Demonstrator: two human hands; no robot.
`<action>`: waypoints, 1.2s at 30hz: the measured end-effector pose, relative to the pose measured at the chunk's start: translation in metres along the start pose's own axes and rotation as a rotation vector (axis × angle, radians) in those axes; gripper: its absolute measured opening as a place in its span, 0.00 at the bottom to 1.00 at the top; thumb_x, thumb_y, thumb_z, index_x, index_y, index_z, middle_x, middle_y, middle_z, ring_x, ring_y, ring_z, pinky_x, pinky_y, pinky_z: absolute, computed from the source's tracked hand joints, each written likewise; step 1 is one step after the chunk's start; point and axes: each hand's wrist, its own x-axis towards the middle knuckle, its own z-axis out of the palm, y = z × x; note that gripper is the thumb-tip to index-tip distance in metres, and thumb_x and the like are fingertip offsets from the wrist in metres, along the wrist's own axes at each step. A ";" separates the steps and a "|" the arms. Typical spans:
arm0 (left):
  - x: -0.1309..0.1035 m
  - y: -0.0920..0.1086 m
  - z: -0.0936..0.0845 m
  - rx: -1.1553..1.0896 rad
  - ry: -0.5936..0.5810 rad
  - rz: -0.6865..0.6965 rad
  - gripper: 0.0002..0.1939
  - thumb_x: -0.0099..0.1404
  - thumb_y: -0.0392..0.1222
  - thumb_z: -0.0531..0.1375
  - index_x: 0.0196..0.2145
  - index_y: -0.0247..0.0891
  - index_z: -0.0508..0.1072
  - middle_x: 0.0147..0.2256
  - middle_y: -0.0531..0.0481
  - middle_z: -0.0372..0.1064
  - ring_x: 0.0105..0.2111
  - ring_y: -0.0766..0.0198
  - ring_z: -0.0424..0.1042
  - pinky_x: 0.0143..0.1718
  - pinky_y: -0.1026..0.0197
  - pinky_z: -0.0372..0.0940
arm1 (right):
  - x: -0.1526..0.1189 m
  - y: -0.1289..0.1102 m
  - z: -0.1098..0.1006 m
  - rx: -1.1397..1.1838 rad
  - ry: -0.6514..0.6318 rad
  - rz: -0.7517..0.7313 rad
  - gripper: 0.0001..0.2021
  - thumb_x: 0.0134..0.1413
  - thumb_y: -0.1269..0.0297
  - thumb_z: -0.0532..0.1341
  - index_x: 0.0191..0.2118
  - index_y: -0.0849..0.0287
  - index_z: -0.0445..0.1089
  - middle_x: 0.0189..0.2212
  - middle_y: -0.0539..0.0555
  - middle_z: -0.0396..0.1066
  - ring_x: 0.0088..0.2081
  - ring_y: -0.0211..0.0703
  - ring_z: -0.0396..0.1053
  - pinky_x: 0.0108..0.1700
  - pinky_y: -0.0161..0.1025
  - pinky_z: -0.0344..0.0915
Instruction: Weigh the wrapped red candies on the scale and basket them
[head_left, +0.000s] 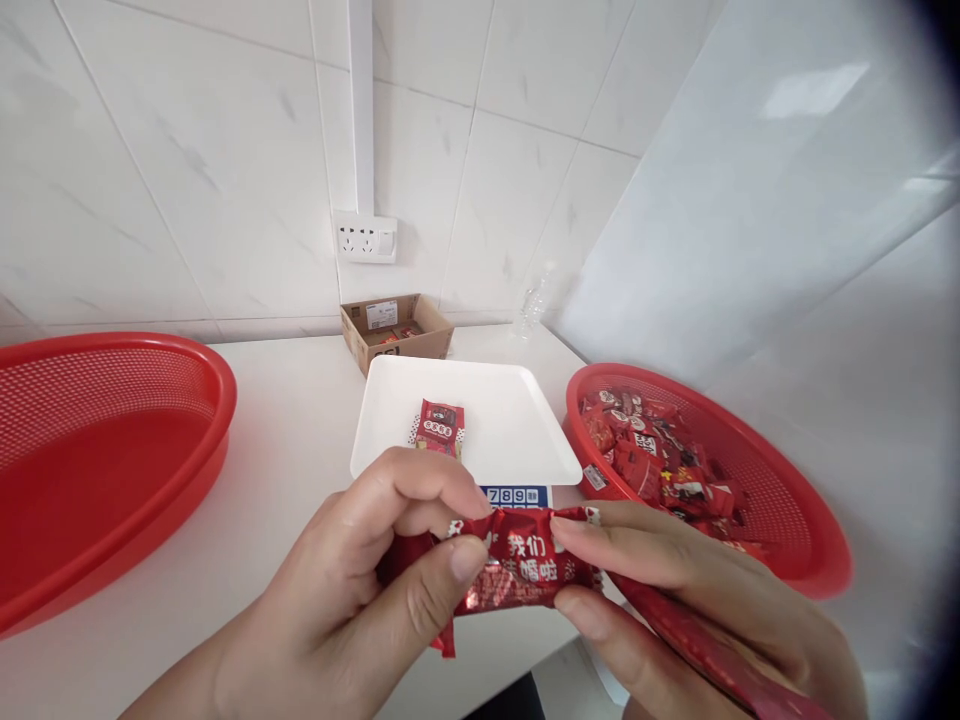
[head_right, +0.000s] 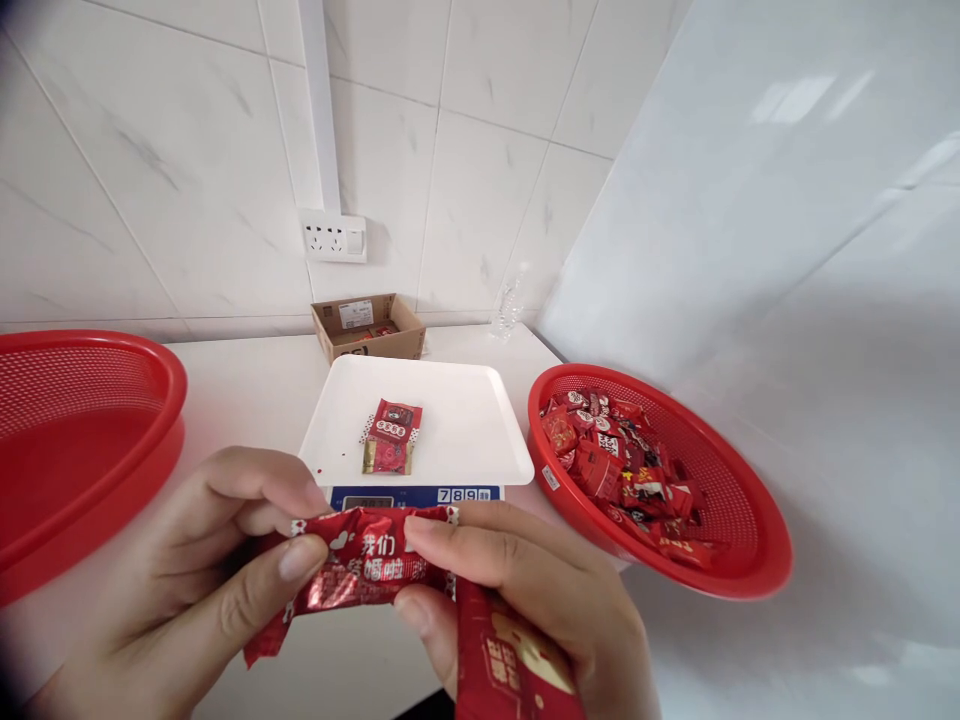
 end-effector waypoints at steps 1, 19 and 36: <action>0.000 0.000 0.000 -0.007 -0.002 -0.005 0.08 0.75 0.38 0.51 0.46 0.53 0.64 0.27 0.60 0.64 0.20 0.74 0.59 0.19 0.76 0.58 | 0.000 0.000 -0.001 -0.002 -0.002 -0.006 0.16 0.54 0.69 0.70 0.48 0.47 0.78 0.42 0.52 0.82 0.38 0.46 0.81 0.37 0.33 0.79; 0.000 -0.004 -0.002 0.054 -0.063 0.002 0.07 0.76 0.41 0.49 0.46 0.55 0.61 0.25 0.61 0.58 0.19 0.74 0.58 0.17 0.76 0.55 | 0.006 -0.003 0.012 0.041 0.111 0.005 0.10 0.56 0.74 0.67 0.38 0.49 0.78 0.29 0.45 0.80 0.28 0.36 0.78 0.31 0.27 0.73; 0.047 -0.053 -0.032 0.464 0.346 -0.326 0.18 0.68 0.58 0.53 0.45 0.43 0.68 0.33 0.56 0.68 0.18 0.71 0.63 0.18 0.65 0.62 | 0.038 0.114 0.058 -0.032 0.060 0.552 0.09 0.55 0.60 0.61 0.36 0.58 0.77 0.48 0.64 0.77 0.55 0.61 0.70 0.58 0.58 0.63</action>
